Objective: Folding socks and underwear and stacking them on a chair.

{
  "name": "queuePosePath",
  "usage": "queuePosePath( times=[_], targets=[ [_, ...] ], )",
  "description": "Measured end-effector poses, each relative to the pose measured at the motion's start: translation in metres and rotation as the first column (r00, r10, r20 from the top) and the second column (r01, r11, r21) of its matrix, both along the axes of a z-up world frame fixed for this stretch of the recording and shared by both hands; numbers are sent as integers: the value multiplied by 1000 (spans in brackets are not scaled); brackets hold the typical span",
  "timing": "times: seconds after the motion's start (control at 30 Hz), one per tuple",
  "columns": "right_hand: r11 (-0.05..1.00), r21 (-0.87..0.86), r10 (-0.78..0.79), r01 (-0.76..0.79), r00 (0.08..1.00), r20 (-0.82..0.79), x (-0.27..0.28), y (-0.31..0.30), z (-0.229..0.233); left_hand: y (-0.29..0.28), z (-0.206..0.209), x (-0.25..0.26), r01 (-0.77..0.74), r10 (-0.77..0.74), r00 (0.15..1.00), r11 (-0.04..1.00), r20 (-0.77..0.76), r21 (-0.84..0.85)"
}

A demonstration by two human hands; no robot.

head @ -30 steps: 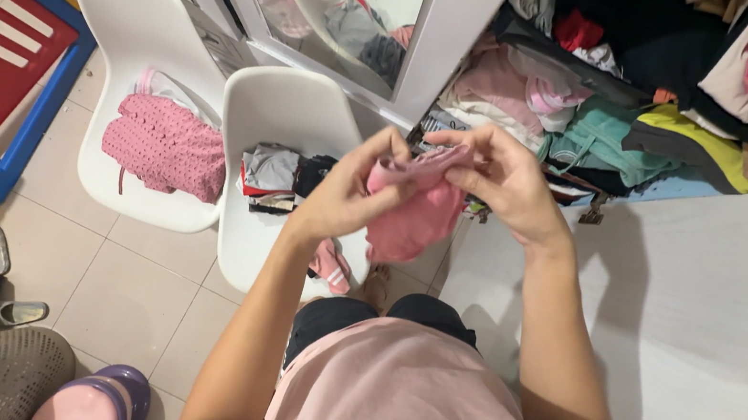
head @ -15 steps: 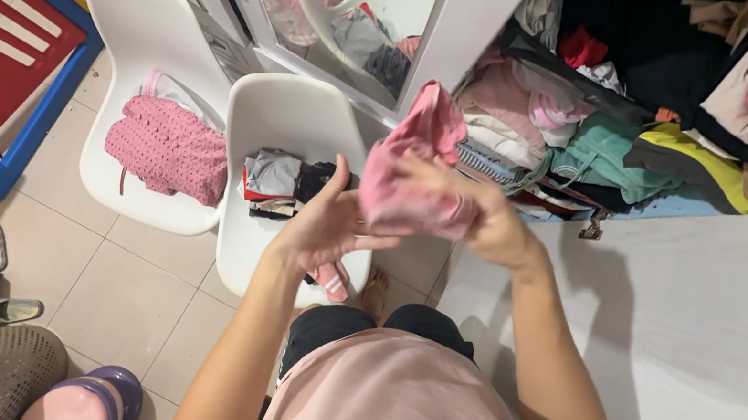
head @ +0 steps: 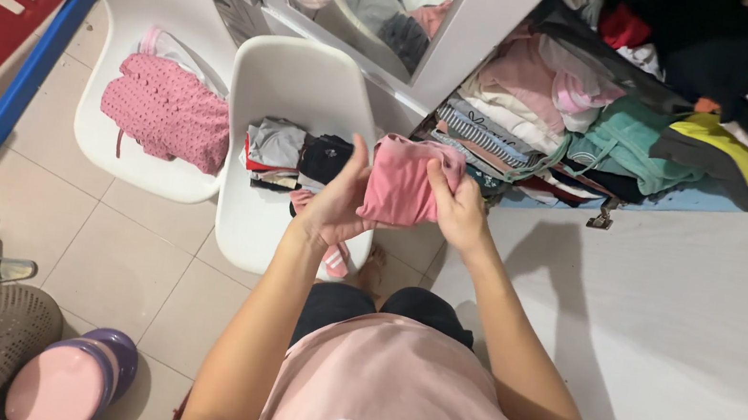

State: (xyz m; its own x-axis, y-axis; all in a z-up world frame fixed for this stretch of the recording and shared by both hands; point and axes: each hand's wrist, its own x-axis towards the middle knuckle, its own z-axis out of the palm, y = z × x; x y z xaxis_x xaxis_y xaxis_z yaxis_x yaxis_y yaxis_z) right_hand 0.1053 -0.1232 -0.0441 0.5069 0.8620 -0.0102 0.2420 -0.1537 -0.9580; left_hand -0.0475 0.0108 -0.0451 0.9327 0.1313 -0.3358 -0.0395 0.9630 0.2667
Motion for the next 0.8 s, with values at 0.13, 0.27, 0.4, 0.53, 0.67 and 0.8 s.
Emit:
queuePosePath(
  times=[0.13,0.27,0.4,0.53,0.67,0.8],
  targets=[
    [991,-130,16,-33,991,-130,-10,28,-7,4,-35,-17,48,-22,987,985,-158,164],
    [922,-354,23,-154,938,-347,-31,23,-65,-16,-129,-41,59,49,914,966,-402,252],
    [901,-414,-168,-133,772,-613,-54,16,-113,-25,-163,-77,96,38,857,968,-514,231],
    [901,-415,-236,-127,660,-713,-65,16,-163,-4,-176,-84,6,181,860,931,-476,364],
    [899,-424,-389,107,641,-662,-72,38,-244,37,-210,-71,-117,481,738,782,-473,612],
    [907,-356,-419,224,556,-718,-66,99,-276,89,-250,-51,-29,435,790,732,-433,681]
  ],
)
